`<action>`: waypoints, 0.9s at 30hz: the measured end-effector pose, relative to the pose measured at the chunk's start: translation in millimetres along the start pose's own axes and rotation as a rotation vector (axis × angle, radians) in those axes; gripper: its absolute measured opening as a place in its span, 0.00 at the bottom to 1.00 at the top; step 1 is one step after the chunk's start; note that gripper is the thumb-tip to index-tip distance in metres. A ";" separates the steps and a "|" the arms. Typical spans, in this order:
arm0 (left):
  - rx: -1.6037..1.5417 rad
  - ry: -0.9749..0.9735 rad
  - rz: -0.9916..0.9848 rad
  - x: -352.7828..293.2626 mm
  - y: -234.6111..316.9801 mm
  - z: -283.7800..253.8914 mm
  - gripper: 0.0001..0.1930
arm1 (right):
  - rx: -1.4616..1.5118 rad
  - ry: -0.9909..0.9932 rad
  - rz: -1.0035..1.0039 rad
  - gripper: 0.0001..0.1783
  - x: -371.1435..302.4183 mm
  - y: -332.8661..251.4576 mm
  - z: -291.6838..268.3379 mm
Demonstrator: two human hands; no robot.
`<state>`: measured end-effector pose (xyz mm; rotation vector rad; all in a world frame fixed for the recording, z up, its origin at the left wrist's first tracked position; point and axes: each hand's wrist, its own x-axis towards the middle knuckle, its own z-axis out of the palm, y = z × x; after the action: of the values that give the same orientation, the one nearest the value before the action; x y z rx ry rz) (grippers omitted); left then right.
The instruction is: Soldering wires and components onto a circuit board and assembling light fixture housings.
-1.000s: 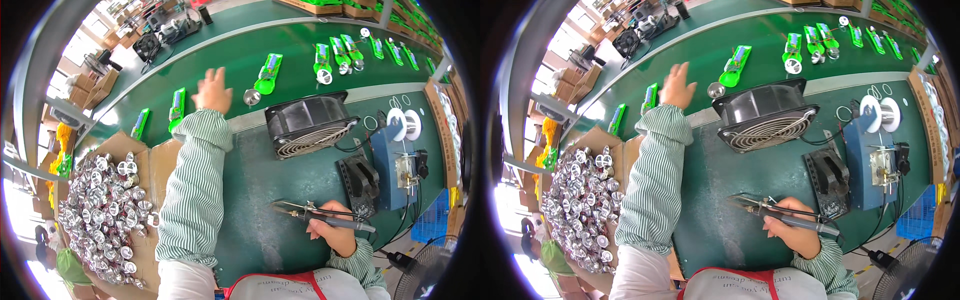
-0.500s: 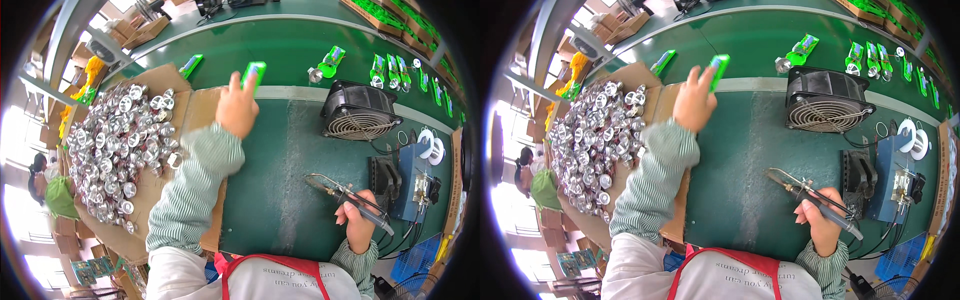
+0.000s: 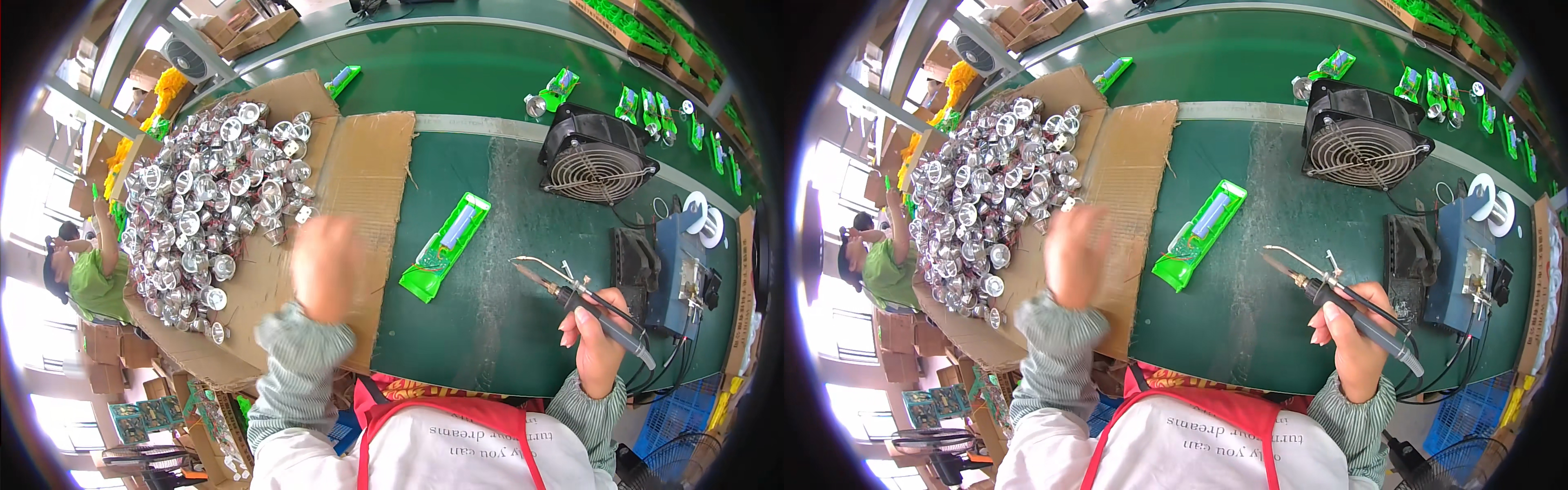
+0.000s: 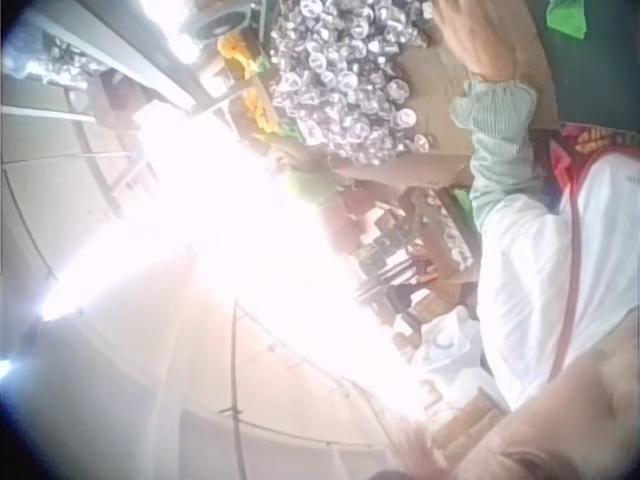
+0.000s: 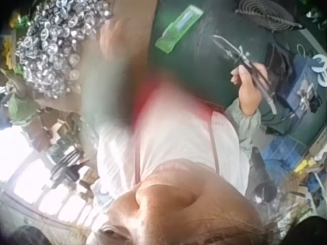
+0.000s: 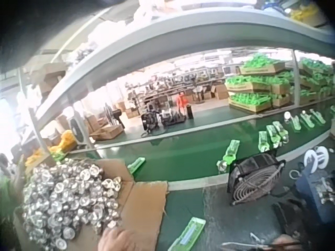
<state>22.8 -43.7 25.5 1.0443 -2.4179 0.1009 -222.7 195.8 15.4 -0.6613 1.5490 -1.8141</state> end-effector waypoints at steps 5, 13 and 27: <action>0.338 -0.017 -0.024 29.2 -90.0 -2.3 0.08 | 0.024 -0.036 0.013 0.08 -2.8 -1.5 9.2; -0.179 0.191 -0.166 29.6 -137.5 6.8 0.05 | 0.018 -0.061 0.042 0.08 -1.2 3.5 14.3; -0.588 -0.292 -0.274 -15.4 10.7 14.6 0.04 | 0.029 -0.223 0.087 0.08 12.6 0.9 32.8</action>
<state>18.2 -29.8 6.9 1.1381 -2.2847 -0.8536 -206.7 164.8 19.7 -0.7430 1.3797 -1.6358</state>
